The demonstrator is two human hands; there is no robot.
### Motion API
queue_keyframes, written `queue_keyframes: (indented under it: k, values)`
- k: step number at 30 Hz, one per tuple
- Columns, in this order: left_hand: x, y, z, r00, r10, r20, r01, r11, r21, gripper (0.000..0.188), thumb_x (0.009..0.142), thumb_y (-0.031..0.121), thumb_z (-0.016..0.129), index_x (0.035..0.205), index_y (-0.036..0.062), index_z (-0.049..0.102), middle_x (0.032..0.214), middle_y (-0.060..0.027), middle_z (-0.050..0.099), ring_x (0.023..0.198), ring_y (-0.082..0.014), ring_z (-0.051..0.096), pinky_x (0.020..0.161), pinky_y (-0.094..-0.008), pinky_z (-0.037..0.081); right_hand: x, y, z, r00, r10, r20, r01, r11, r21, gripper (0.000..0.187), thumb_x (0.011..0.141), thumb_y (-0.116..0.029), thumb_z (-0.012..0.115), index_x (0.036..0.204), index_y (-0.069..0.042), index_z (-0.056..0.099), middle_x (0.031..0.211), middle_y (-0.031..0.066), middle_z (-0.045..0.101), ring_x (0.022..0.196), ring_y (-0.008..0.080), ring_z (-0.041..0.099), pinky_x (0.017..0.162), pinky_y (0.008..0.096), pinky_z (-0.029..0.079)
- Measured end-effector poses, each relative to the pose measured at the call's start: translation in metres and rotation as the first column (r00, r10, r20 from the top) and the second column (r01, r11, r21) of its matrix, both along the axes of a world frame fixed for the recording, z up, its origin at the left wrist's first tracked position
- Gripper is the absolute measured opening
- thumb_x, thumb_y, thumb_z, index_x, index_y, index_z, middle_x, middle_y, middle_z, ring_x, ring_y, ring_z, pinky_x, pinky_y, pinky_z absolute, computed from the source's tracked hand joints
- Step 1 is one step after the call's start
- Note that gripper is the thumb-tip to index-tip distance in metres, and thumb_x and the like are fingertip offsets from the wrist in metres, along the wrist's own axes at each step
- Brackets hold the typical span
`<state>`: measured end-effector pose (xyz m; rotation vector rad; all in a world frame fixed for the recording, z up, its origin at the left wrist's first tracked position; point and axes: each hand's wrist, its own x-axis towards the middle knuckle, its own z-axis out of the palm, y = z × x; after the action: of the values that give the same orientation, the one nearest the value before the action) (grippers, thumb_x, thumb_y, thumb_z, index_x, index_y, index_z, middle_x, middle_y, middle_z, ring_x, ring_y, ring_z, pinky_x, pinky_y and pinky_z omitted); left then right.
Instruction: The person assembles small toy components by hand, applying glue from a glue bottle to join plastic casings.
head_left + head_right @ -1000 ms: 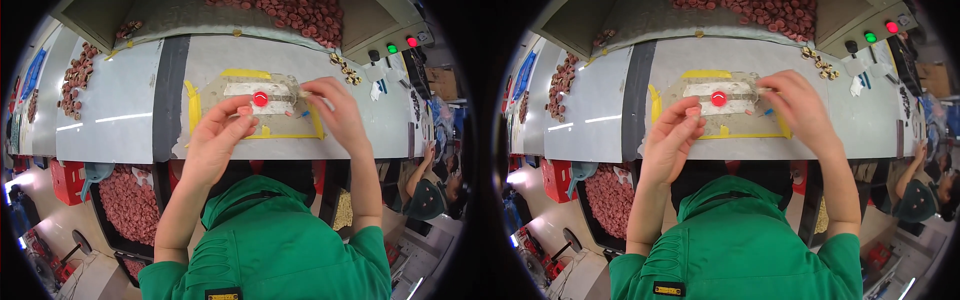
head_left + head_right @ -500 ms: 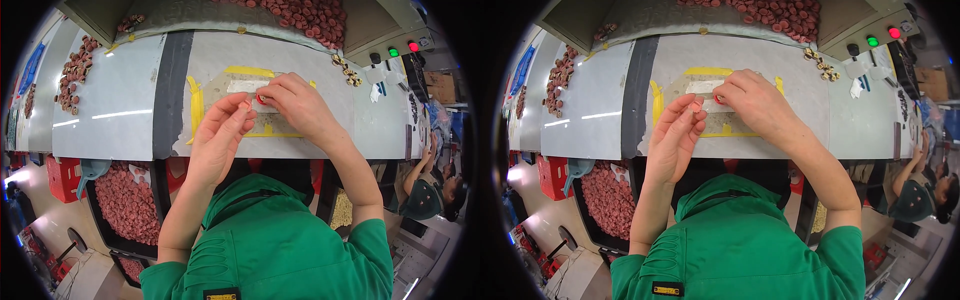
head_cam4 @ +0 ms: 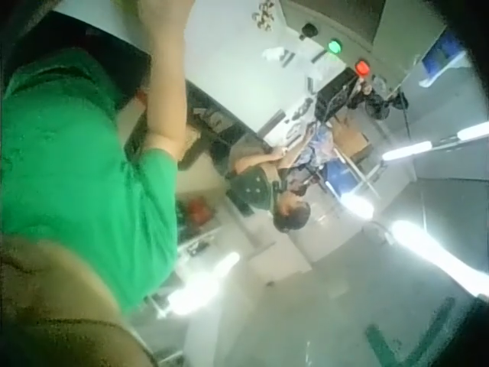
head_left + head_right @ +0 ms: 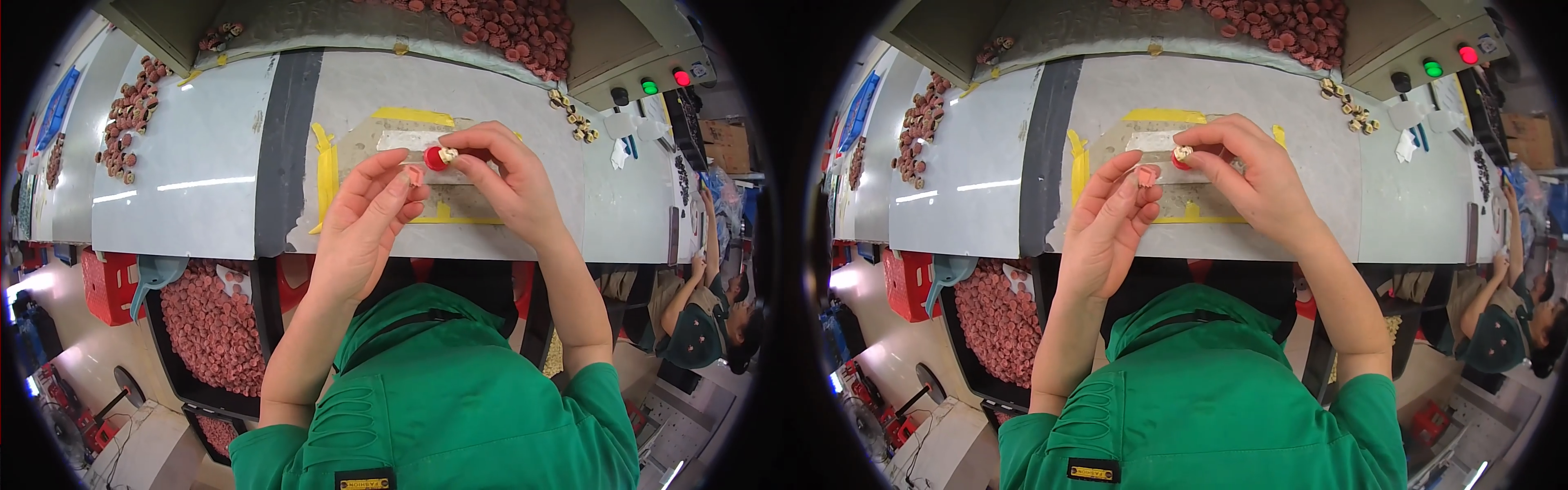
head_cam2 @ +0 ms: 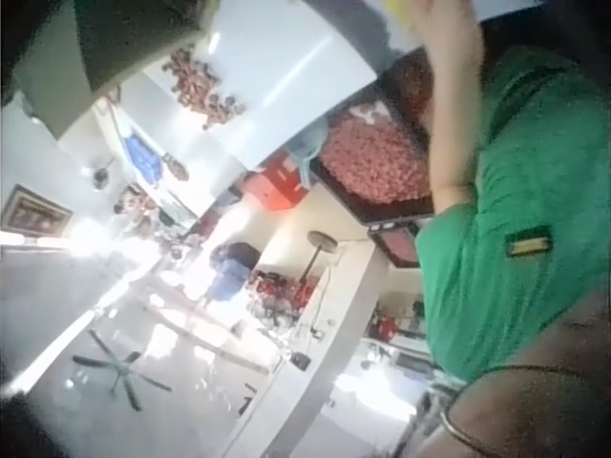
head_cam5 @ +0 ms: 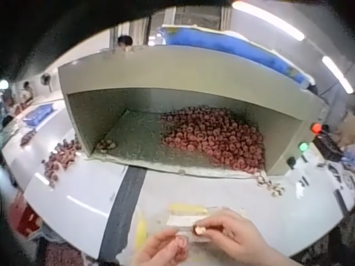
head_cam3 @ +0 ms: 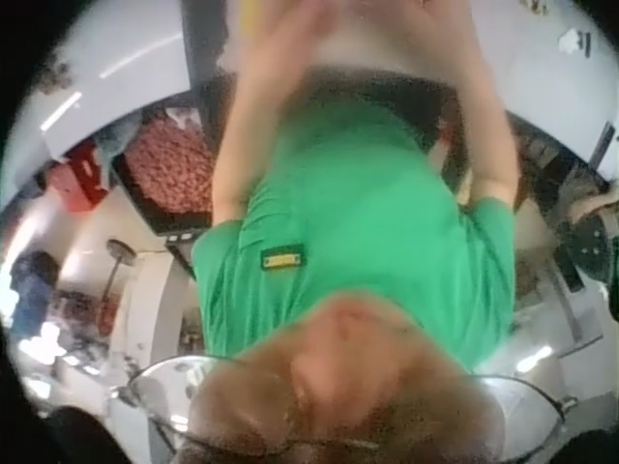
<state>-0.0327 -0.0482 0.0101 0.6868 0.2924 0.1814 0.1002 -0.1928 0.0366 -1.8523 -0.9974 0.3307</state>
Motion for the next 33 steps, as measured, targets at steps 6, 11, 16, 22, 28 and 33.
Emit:
queue_keyframes:
  k: [6,11,16,22,28,33]
  values:
    - [0.001,-0.004,-0.004,1.0,-0.011,0.02,0.01,1.0,0.025,0.027,0.095,0.015,0.058,0.119,0.002,0.053,0.111,-0.0058,0.061,0.099,-0.0125,0.058,0.087,-0.0262,0.047,-0.023,0.006,0.011,0.998,0.06,0.034,-0.063,0.993,0.102,0.018,0.087,-0.003,0.061,0.104,-0.003,0.064,0.099,0.0083,0.06,0.087,0.0182,0.061,0.076,0.0281,0.05]
    - [0.003,-0.027,-0.012,0.954,0.248,0.17,-0.299,0.831,0.469,0.022,0.093,0.004,0.057,0.114,-0.0018,0.056,0.11,-0.0083,0.06,0.099,-0.0114,0.058,0.087,-0.0246,0.047,-0.032,0.005,-0.001,0.999,-0.024,-0.047,0.032,0.986,0.165,0.017,0.087,-0.004,0.062,0.104,-0.002,0.064,0.098,0.0088,0.061,0.088,0.0197,0.061,0.077,0.0298,0.051]
    - [0.001,-0.029,-0.005,0.967,0.215,0.135,-0.252,0.881,0.4,0.021,0.091,-0.001,0.057,0.112,-0.0033,0.056,0.113,-0.0094,0.059,0.1,-0.0126,0.059,0.088,-0.0251,0.047,-0.035,-0.003,0.005,0.946,-0.057,0.319,0.03,0.995,0.09,0.018,0.085,-0.003,0.063,0.104,-0.002,0.063,0.098,0.0105,0.062,0.088,0.0221,0.062,0.078,0.0308,0.051]
    - [0.004,-0.031,-0.014,0.928,0.265,0.264,-0.369,0.762,0.532,0.019,0.093,0.001,0.056,0.112,-0.0025,0.058,0.109,-0.0087,0.06,0.1,-0.0125,0.059,0.087,-0.0253,0.048,-0.033,-0.002,0.007,0.996,-0.024,0.091,0.018,0.998,0.063,0.021,0.082,-0.003,0.066,0.103,-0.003,0.063,0.098,0.0106,0.061,0.089,0.0243,0.061,0.078,0.0322,0.051]
    - [0.005,-0.011,-0.007,0.994,0.02,0.111,-0.056,0.943,0.328,0.039,0.091,0.003,0.059,0.128,-0.0001,0.045,0.11,-0.0119,0.06,0.1,-0.0151,0.06,0.088,-0.0268,0.048,-0.021,-0.001,0.011,0.994,0.056,0.099,-0.065,0.994,0.091,0.024,0.08,-0.011,0.071,0.102,-0.004,0.064,0.102,0.0092,0.058,0.093,0.0242,0.058,0.08,0.0325,0.05]
    - [0.003,-0.006,0.001,0.997,-0.047,0.058,0.033,0.972,0.232,0.052,0.092,0.005,0.059,0.136,0.0017,0.033,0.109,-0.0136,0.06,0.099,-0.016,0.06,0.088,-0.0277,0.048,-0.012,-0.001,0.011,0.967,0.219,0.132,-0.23,0.971,0.072,0.024,0.077,-0.017,0.075,0.095,-0.007,0.064,0.096,0.0065,0.056,0.091,0.0227,0.055,0.078,0.0331,0.047]
